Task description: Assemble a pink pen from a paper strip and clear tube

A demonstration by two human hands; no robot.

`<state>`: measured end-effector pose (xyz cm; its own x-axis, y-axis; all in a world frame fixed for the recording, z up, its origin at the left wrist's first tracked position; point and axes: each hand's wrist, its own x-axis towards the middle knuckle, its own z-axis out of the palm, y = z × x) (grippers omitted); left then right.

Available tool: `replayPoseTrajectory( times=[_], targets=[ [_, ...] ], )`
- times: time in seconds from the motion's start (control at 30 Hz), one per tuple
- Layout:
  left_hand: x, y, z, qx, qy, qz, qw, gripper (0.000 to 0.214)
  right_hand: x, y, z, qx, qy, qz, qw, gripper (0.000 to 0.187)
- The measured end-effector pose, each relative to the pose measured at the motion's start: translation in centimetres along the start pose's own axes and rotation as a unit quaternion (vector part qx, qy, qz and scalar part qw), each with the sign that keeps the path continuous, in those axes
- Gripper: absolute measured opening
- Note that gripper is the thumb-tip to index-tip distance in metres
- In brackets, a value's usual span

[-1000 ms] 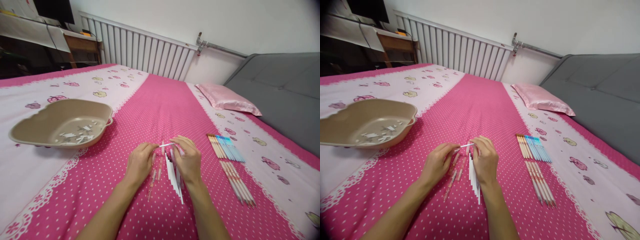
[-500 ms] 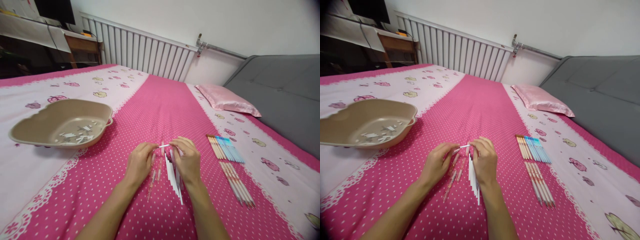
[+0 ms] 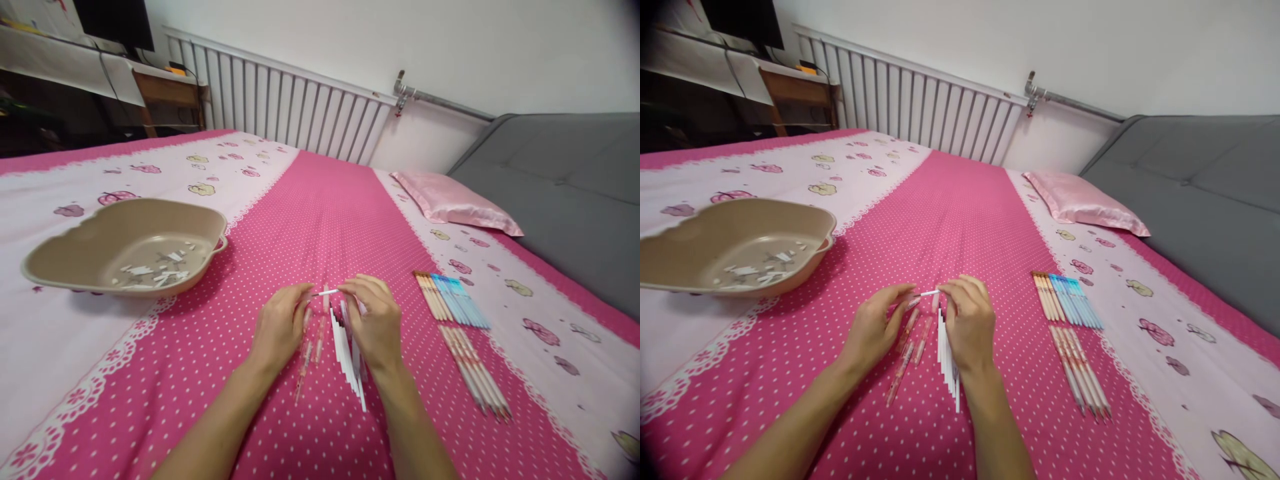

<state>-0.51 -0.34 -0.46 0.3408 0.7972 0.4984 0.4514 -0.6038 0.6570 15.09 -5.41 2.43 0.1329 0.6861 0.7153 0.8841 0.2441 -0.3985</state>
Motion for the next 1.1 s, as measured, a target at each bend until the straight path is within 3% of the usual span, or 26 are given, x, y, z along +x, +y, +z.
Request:
replayPoseTrajectory(
  times=[0.43,0.67,0.73,0.83,1.0,1.1],
  targets=[
    [0.0,0.2,-0.1,-0.036,-0.003,-0.007,0.999,0.025,0.0,0.0,0.1,0.020,-0.009,-0.004,1.000,0.028],
    [-0.1,0.4,-0.1,-0.032,-0.002,0.007,0.999,0.025,-0.5,-1.1,0.7,0.065,-0.162,-0.026,0.984,0.057],
    [0.0,0.3,-0.2,-0.015,0.003,0.010,1.000,0.026,-0.7,-1.3,0.8,0.082,-0.177,-0.035,0.980,0.064],
    [0.2,0.3,-0.3,0.009,0.002,0.005,1.000,0.028,-0.6,-1.3,1.0,0.086,-0.151,-0.038,0.984,0.066],
    [0.2,0.4,-0.8,0.131,0.021,-0.056,0.990,0.036,-0.6,-0.8,1.3,0.056,-0.124,0.008,0.991,0.053],
    [0.1,0.7,-1.1,0.221,-0.019,-0.085,0.971,0.028,-0.6,-0.7,1.3,0.044,-0.134,0.027,0.990,0.047]
  ],
)
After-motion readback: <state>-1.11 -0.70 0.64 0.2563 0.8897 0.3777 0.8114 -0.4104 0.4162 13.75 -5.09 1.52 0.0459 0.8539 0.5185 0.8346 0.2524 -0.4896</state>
